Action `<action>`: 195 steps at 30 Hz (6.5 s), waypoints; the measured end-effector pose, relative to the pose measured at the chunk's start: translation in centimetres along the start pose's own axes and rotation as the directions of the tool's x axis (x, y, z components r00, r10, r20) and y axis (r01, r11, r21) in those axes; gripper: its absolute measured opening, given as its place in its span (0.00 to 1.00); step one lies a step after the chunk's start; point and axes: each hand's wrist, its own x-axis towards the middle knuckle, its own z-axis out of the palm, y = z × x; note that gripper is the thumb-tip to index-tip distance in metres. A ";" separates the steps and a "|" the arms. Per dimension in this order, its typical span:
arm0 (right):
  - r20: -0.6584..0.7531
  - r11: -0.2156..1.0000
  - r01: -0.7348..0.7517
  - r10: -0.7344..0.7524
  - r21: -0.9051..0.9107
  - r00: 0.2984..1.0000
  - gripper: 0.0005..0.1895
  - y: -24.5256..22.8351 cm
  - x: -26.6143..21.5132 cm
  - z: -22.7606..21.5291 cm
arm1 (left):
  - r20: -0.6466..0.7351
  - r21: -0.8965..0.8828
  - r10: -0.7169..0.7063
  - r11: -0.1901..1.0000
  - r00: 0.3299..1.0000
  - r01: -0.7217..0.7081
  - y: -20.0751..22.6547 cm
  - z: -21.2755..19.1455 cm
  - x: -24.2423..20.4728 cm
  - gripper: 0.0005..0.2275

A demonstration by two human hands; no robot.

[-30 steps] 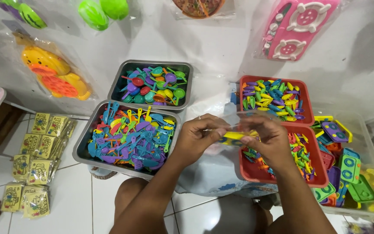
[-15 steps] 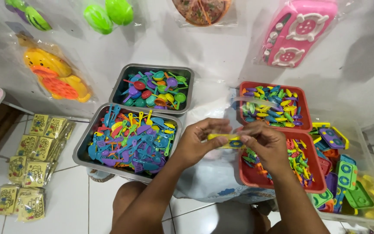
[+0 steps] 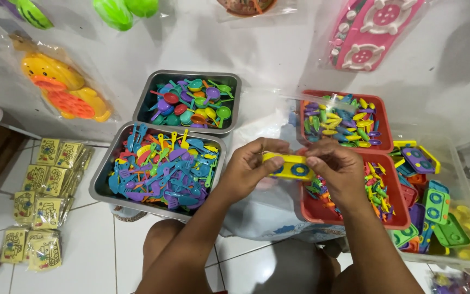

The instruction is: The person sits on the floor and packs colorful plastic toys, including spoons, forks, and shovels, into clear plastic bags. They select items from several red and gray bins and place them into bags one by one.

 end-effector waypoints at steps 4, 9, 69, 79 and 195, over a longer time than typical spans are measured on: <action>-0.008 1.000 -0.002 0.002 -0.022 1.000 0.06 0.1 -0.1 -0.2 | -0.001 0.046 0.024 0.999 1.000 -0.024 -1.5 -0.9 0.3 0.09; 0.058 0.998 -0.061 0.059 0.032 0.997 0.06 -0.4 0.1 0.3 | -0.087 0.074 0.028 0.997 0.996 -0.021 -0.9 -0.6 0.3 0.08; 0.091 0.984 -0.175 0.177 -0.028 0.980 0.06 2.0 -0.2 -0.2 | -0.122 0.472 -0.065 0.874 0.990 0.116 1.2 -0.1 -0.7 0.07; 0.035 0.978 -0.207 0.207 -0.008 0.978 0.19 0.5 0.2 0.8 | -0.187 0.440 -0.009 0.893 0.982 0.091 1.8 0.2 2.1 0.09; 0.046 0.786 -0.248 0.270 0.566 0.962 0.40 -0.5 0.8 -1.3 | 0.214 0.587 -0.057 0.806 0.975 -0.082 3.0 -0.2 1.2 0.04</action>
